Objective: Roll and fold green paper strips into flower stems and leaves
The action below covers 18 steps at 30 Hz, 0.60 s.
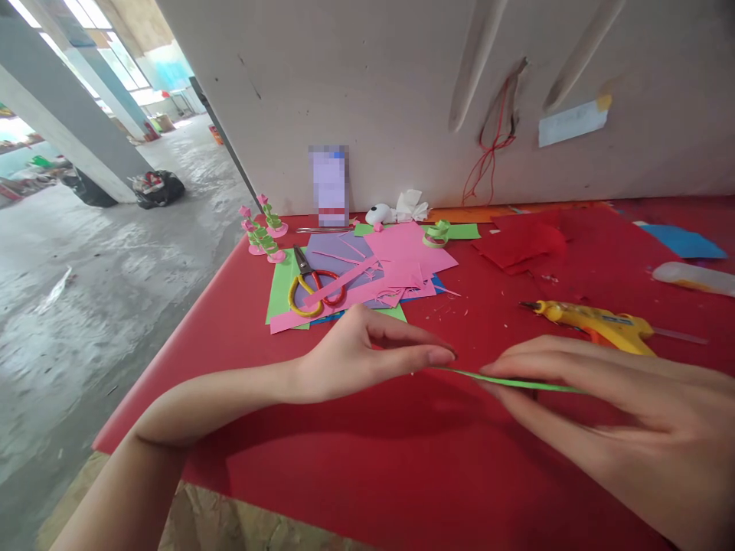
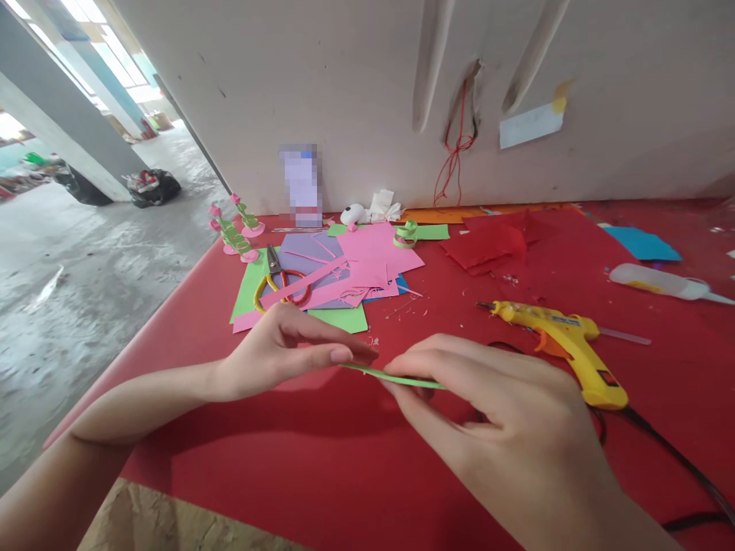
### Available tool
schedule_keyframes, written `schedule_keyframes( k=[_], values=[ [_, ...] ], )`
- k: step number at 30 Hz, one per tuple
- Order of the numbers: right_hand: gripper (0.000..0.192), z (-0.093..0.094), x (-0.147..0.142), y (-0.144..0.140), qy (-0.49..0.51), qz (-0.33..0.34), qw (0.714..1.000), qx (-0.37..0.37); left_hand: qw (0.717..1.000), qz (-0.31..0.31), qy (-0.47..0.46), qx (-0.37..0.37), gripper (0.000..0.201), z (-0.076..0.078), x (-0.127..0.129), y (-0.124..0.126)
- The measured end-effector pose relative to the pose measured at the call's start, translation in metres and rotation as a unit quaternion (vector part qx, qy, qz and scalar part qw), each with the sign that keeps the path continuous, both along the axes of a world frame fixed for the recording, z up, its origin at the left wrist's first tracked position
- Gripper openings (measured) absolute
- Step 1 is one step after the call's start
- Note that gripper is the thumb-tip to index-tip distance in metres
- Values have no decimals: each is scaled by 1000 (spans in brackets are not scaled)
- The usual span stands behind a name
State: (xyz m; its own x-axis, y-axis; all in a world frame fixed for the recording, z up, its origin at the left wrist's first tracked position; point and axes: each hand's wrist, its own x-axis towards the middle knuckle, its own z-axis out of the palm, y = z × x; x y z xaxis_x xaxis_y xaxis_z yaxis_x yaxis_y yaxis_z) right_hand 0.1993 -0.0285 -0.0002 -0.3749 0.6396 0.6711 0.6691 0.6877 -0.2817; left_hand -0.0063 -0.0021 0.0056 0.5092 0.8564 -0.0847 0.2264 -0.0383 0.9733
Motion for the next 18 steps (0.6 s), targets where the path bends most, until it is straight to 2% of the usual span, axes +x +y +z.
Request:
schedule_keyframes(
  k=[3,6,12,18],
  values=[
    [9,-5,-6,-3,22,3,999,-37,1000,-26,-6,-6,26,-2,2,-2],
    [11,-6,-9,-1,26,0,999,-42,999,-27,-14,-17,21,-3,4,-4],
    [15,1,-10,0,19,6,999,-28,999,-21,-30,11,19,-6,4,-5],
    [18,8,-9,0,18,23,998,-49,999,-28,3,35,20,-3,2,-6]
  ],
)
